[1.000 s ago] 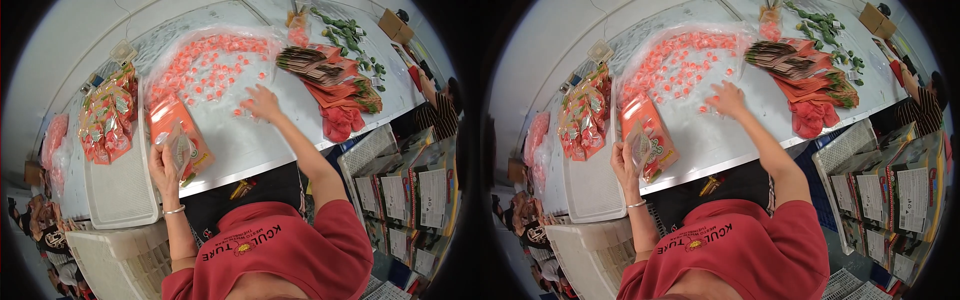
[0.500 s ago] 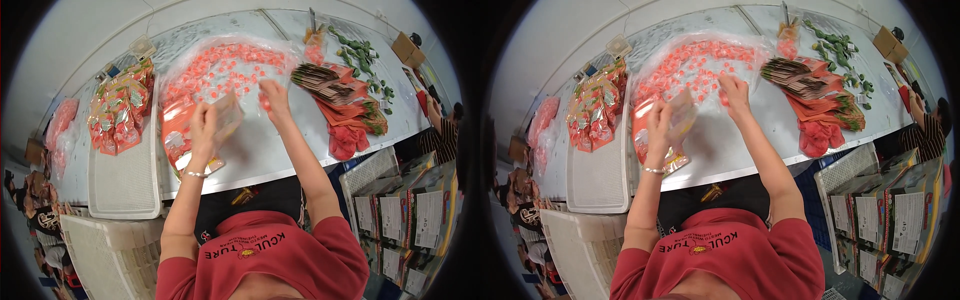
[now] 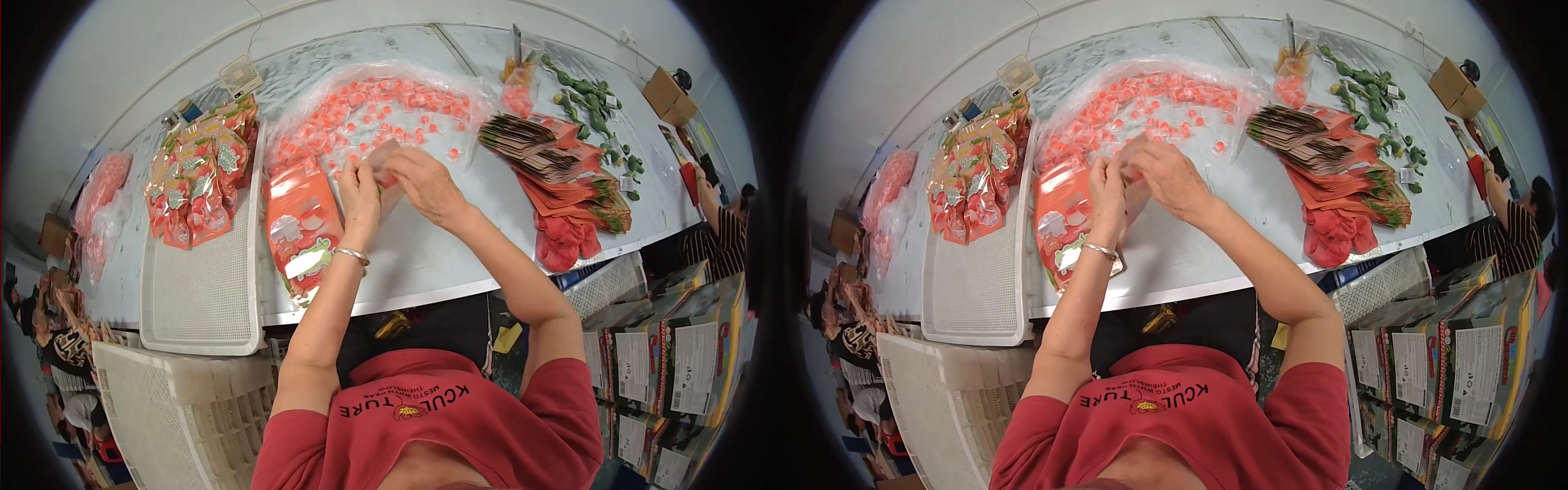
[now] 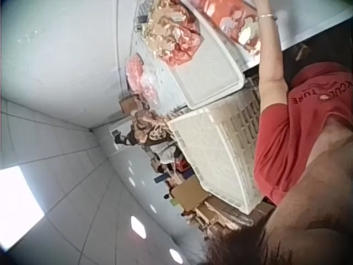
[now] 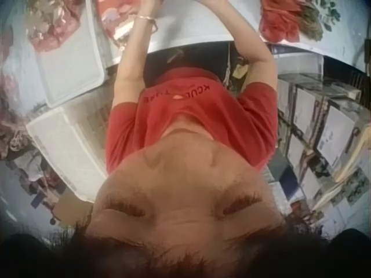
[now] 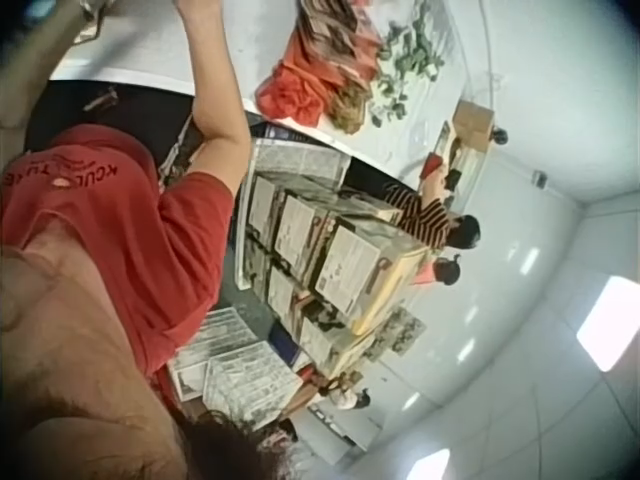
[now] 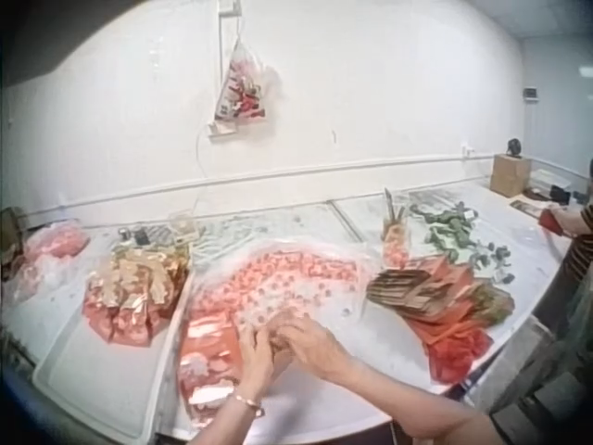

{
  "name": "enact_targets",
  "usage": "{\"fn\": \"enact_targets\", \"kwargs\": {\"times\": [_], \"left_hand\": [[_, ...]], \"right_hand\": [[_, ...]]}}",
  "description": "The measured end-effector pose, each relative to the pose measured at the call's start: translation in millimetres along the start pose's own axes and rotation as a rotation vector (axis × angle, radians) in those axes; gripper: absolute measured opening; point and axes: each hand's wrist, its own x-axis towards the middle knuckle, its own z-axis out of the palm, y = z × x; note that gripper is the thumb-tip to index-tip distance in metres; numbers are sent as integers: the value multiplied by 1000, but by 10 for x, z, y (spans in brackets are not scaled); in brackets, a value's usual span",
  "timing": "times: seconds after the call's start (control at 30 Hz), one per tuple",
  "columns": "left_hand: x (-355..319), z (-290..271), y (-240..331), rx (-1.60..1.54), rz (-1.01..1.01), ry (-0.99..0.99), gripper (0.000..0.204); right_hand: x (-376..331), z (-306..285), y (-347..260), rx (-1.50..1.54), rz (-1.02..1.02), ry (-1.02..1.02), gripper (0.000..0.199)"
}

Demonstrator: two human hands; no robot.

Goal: Picking up individual pink candies from a table and placing them into branded bags.

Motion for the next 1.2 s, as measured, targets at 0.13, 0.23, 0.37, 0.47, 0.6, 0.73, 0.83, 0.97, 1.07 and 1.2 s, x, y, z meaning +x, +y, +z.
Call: {"fn": "enact_targets", "kwargs": {"times": [0.13,0.23,0.37,0.47,0.6,0.73,0.83,0.97,1.07,1.2], "left_hand": [[-108,168,161,250,358,-67,18],[4,76,366,309,423,-74,14],[237,9,729,421,545,-97,16],[464,-262,741,446,596,-48,19],[579,-977,834,415,504,73,21],[127,-1177,1074,24,286,160,21],[-95,-1229,976,191,287,151,21],[-315,-1576,845,31,165,77,17],[-333,-1537,826,-14,135,76,19],[-348,-1472,771,7,137,42,21]], "right_hand": [[129,-61,342,107,18,-502,12],[603,-383,15,140,182,-795,13],[652,-143,172,-25,-129,-571,15],[960,-13,149,-26,-333,-529,17],[1289,-257,-167,533,78,-298,27],[876,475,1102,246,451,-373,48],[18,1240,1683,-452,588,-470,70],[-275,1589,1303,-479,554,-419,61],[-569,1486,1235,-512,518,-323,52],[-936,1146,958,-419,429,-326,47]]}}
